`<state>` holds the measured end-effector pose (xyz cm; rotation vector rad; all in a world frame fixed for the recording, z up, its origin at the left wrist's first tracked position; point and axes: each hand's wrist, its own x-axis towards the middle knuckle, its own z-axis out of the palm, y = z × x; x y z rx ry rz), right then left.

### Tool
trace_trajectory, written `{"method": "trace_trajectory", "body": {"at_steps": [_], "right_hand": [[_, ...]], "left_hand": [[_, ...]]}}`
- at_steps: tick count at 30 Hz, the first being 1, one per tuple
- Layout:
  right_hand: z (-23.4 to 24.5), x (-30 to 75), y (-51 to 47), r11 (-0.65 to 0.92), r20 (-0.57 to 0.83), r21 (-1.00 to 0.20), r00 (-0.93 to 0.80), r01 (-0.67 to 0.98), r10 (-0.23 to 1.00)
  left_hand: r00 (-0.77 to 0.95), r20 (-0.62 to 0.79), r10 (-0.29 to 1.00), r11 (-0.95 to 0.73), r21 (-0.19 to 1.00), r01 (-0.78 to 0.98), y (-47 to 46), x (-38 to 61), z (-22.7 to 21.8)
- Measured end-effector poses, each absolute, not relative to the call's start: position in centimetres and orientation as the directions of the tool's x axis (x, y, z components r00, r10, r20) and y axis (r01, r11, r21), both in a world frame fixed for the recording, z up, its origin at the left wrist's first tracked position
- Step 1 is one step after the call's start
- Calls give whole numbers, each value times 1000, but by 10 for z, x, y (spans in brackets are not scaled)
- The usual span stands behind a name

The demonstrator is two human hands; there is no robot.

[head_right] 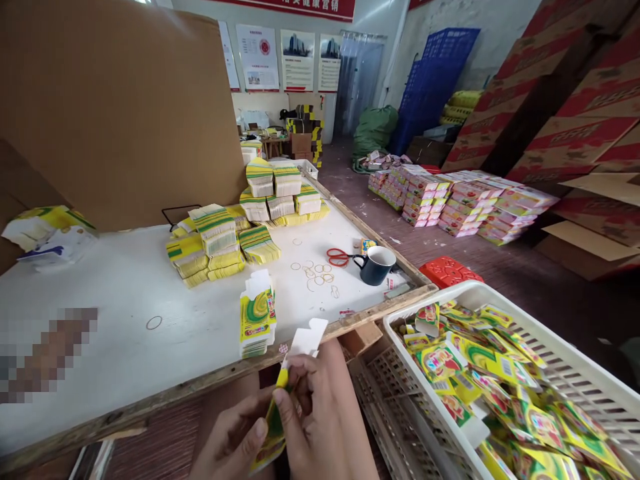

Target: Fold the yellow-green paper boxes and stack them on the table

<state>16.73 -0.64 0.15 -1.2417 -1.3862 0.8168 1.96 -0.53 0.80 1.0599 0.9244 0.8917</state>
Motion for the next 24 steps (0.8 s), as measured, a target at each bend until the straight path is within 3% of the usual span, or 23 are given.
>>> {"method": "trace_trajectory", "body": {"at_steps": [2, 5, 9, 11, 15, 19, 24], "right_hand": [[-1, 163, -10, 206, 214, -964, 35, 167, 976], [-1, 158, -12, 212, 216, -968, 15, 138, 976], [1, 157, -14, 241, 280, -949, 193, 202, 940], [0, 159, -14, 177, 220, -965, 231, 195, 948], [-7, 169, -11, 28, 37, -995, 91, 97, 995], [-8, 179, -9, 63, 69, -996, 122, 57, 990], [0, 191, -8, 125, 118, -990, -93, 67, 989]], "left_hand": [[370, -289, 883, 393, 885, -248, -7, 23, 7], [447, -320, 835, 498, 786, -367, -7, 28, 4], [413, -314, 855, 508, 673, -538, -4, 32, -7], [318, -341, 885, 465, 689, -556, -2, 33, -12], [192, -313, 930, 367, 819, -442, -3, 34, -13], [57, -185, 981, 194, 937, -290, -7, 31, -12], [209, -116, 971, 164, 959, -230, -9, 17, -13]]}}
